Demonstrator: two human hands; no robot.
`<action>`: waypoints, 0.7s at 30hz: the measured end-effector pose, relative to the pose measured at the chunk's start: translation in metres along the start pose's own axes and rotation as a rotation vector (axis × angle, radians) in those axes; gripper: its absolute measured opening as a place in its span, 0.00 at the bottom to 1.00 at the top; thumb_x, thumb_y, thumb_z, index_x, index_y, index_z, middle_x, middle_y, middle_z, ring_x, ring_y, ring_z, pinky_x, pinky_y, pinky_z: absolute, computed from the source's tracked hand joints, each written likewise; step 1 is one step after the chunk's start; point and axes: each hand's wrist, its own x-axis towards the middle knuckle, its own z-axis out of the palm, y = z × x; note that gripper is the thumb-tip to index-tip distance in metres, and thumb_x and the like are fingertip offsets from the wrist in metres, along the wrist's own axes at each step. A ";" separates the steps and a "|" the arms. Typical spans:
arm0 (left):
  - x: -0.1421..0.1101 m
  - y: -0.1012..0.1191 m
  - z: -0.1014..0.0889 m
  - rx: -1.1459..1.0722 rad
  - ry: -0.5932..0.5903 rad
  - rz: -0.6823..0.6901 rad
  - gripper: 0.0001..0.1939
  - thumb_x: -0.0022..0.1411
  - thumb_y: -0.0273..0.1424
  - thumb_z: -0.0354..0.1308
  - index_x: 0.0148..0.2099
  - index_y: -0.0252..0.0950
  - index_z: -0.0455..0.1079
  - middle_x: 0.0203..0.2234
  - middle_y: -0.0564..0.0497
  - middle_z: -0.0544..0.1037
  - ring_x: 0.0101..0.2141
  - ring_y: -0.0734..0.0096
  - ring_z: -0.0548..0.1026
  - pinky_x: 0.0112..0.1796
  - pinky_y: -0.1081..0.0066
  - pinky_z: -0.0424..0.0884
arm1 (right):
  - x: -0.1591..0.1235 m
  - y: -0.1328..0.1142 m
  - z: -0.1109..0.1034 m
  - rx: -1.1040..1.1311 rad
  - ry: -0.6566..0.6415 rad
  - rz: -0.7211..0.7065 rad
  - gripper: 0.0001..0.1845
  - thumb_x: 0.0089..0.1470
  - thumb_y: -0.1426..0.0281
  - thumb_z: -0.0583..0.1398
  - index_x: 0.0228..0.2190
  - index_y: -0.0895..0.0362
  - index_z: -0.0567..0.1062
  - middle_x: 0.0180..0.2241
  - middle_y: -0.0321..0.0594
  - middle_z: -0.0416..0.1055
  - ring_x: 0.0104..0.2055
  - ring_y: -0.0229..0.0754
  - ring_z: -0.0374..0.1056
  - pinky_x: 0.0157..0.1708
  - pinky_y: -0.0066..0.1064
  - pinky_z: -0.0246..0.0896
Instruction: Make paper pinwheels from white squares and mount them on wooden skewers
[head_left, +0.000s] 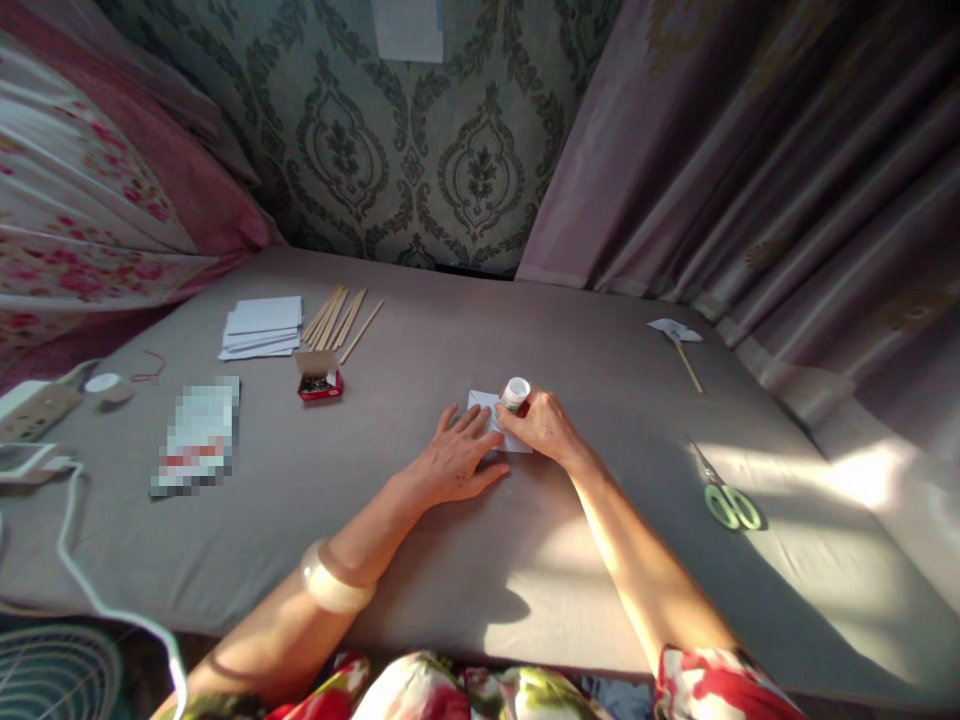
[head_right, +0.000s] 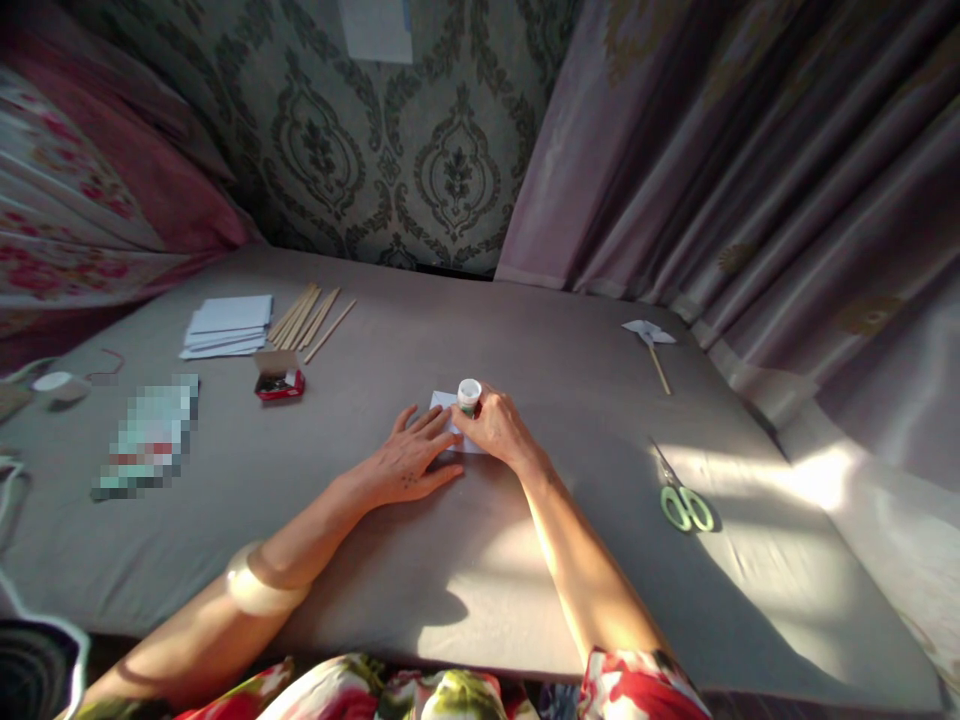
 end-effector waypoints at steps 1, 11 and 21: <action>0.000 0.000 0.000 0.003 0.000 0.000 0.21 0.63 0.45 0.48 0.52 0.40 0.66 0.62 0.39 0.58 0.61 0.50 0.56 0.57 0.41 0.47 | 0.000 0.000 0.000 0.004 -0.003 -0.005 0.11 0.50 0.64 0.58 0.30 0.59 0.74 0.25 0.39 0.72 0.27 0.38 0.67 0.29 0.25 0.59; 0.000 0.001 -0.001 0.002 0.008 -0.001 0.20 0.63 0.44 0.49 0.52 0.40 0.67 0.61 0.39 0.60 0.61 0.49 0.57 0.57 0.41 0.48 | 0.002 0.002 0.000 0.058 -0.020 0.005 0.11 0.50 0.64 0.58 0.30 0.59 0.75 0.25 0.38 0.73 0.27 0.38 0.68 0.29 0.24 0.59; 0.001 0.000 -0.001 0.015 -0.006 -0.002 0.21 0.64 0.45 0.48 0.52 0.40 0.67 0.61 0.39 0.60 0.61 0.49 0.56 0.58 0.41 0.46 | 0.003 0.004 0.000 0.066 -0.020 -0.010 0.11 0.50 0.64 0.58 0.30 0.59 0.75 0.24 0.37 0.71 0.26 0.37 0.66 0.28 0.24 0.58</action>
